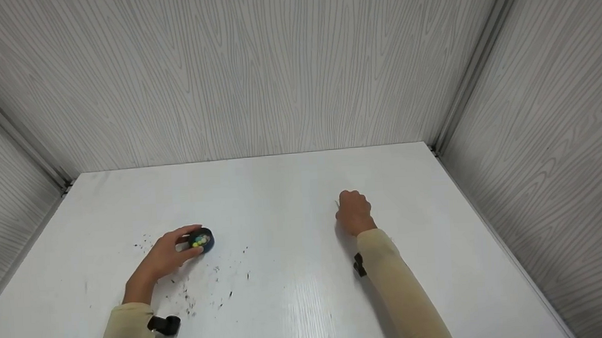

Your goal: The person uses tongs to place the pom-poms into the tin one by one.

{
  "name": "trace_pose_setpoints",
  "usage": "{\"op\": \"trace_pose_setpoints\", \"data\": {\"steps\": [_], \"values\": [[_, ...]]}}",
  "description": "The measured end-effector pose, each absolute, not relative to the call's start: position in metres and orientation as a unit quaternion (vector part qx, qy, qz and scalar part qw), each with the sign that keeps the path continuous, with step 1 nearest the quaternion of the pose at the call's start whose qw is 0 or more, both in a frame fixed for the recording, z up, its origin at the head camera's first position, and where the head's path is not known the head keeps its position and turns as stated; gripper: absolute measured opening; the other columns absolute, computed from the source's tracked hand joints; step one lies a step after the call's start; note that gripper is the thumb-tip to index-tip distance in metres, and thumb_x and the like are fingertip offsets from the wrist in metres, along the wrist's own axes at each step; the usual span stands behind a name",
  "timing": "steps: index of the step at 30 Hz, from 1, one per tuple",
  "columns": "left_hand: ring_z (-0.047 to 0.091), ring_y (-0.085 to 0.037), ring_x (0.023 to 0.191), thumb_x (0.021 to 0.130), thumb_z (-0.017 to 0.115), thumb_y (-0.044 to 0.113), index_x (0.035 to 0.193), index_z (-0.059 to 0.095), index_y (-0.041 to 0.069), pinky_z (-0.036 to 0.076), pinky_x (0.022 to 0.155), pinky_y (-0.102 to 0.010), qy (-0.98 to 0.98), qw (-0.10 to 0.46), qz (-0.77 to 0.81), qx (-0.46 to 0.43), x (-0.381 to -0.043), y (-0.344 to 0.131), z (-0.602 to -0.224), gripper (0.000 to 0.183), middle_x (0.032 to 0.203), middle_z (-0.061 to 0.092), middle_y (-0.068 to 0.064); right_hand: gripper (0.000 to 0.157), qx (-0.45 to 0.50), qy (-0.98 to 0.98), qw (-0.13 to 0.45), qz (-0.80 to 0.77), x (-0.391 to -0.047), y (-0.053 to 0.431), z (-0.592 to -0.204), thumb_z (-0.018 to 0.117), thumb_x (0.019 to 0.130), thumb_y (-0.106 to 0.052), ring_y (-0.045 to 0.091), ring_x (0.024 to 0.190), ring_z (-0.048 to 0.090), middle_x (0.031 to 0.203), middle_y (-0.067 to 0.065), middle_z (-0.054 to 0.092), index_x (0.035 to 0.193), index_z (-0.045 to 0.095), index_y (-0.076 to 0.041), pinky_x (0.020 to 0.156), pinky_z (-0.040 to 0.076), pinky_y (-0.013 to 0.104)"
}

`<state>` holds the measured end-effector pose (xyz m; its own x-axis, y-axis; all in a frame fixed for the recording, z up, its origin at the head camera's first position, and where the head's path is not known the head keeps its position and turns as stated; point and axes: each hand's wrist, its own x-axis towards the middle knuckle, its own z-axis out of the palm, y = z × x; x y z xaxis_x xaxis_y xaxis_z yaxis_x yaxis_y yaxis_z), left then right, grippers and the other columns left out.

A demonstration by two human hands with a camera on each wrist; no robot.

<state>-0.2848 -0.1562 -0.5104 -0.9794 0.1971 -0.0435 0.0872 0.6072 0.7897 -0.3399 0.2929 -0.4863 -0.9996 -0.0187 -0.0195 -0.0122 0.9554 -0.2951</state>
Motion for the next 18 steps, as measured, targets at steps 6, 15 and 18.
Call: {"op": "trace_pose_setpoints", "data": {"steps": [6, 15, 18], "values": [[0.048, -0.045, 0.143, 0.099, 0.069, 0.013, 0.153, 0.048, 0.008, 0.04, 0.119, -0.061, 0.892, 0.062, 0.439, 0.088, -0.287, -0.156, -0.51, 0.058, 0.156, 0.047, -0.025, 0.013, 0.0, 0.989, 0.024, -0.147, -0.34, 0.291, -0.486, 0.052, 0.093, 0.001, 0.02, 0.055, 0.058, 0.08, 0.02, 0.067, 0.094, 0.064, 0.007, 0.047, 0.043, 0.026], [0.046, -0.046, 0.145, 0.1, 0.068, 0.013, 0.156, 0.045, 0.009, 0.038, 0.12, -0.061, 0.896, 0.069, 0.428, 0.091, -0.289, -0.158, -0.511, 0.061, 0.158, 0.045, -0.026, 0.04, 0.025, 0.985, 0.051, -0.16, -0.332, 0.3, -0.486, 0.053, 0.097, -0.015, 0.017, 0.058, 0.064, 0.1, 0.023, 0.073, 0.129, 0.061, 0.008, 0.054, 0.046, 0.029], [0.045, -0.045, 0.146, 0.099, 0.068, 0.012, 0.159, 0.04, 0.013, 0.038, 0.12, -0.061, 0.898, 0.072, 0.424, 0.092, -0.289, -0.157, -0.511, 0.066, 0.16, 0.043, -0.024, 0.044, 0.025, 0.986, 0.049, -0.158, -0.326, 0.307, -0.484, 0.055, 0.1, -0.02, 0.019, 0.062, 0.066, 0.115, 0.027, 0.071, 0.135, 0.059, 0.006, 0.056, 0.049, 0.031]]}}
